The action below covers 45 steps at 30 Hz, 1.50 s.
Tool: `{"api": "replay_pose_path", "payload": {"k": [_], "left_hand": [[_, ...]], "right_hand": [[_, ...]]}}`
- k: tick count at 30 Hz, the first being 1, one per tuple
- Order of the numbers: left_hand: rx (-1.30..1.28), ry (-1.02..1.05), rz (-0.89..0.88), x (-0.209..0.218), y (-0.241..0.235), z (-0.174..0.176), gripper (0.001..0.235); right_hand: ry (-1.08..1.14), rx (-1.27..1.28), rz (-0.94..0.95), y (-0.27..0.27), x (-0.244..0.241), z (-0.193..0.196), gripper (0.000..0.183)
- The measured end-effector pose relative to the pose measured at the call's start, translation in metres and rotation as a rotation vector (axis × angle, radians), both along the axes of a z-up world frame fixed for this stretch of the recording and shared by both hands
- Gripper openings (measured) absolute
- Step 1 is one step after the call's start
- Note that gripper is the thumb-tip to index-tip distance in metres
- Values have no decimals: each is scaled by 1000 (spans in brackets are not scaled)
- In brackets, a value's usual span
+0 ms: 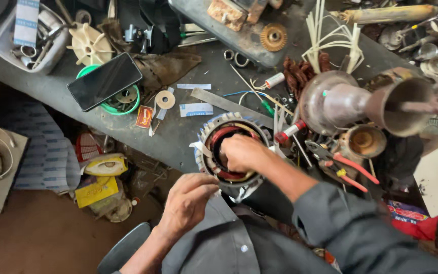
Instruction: The person wraps white insulating tape around the copper windings of a motor stator, tucks the tape into slots, and uses a screwdriver to press and adjust the tape and windings. The work continues across multiple turns of tape and repeated adjustments.
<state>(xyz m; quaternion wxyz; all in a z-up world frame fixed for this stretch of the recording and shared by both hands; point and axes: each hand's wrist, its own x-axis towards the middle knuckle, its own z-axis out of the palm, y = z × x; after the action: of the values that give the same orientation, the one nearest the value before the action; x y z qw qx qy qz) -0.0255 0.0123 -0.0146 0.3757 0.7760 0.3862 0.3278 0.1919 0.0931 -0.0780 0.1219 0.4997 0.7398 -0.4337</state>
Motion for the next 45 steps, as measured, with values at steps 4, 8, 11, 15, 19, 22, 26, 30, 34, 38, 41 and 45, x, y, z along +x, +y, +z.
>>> {"api": "replay_pose_path", "payload": {"k": [4, 8, 11, 15, 19, 22, 26, 30, 34, 38, 41, 45], "left_hand": [[8, 20, 3, 2, -5, 6, 19], [30, 84, -57, 5, -6, 12, 14], [39, 178, -83, 7, -7, 18, 16], [46, 217, -134, 11, -2, 26, 17], [16, 206, -137, 10, -4, 22, 14], [-17, 170, -130, 9, -4, 17, 15], [-30, 121, -157, 12, -1, 12, 29], [5, 156, -299, 10, 6, 8, 22], [-35, 266, -377, 12, 18, 8, 38], [-65, 329, -439, 12, 24, 12, 51], [-18, 284, -451, 9, 27, 14, 53], [-12, 255, -514, 3, 31, 8, 51]], "right_hand": [[89, 114, 36, -5, 6, 6, 30], [173, 204, 25, -1, 11, 12, 32], [67, 16, -4, 4, 3, 12, 38], [241, 273, -1, -4, 6, 34, 44], [299, 707, -103, -46, 17, 73, 19], [219, 725, -244, -80, 14, 96, 16], [257, 887, -395, -105, 2, 95, 13], [354, 1006, -650, -150, 22, 50, 14], [377, 352, -1200, -182, 29, -46, 69], [828, -109, -1456, -185, -7, -114, 53], [1038, -131, -1684, -187, -22, -84, 40], [349, 288, -1405, -195, -34, 33, 37]]}}
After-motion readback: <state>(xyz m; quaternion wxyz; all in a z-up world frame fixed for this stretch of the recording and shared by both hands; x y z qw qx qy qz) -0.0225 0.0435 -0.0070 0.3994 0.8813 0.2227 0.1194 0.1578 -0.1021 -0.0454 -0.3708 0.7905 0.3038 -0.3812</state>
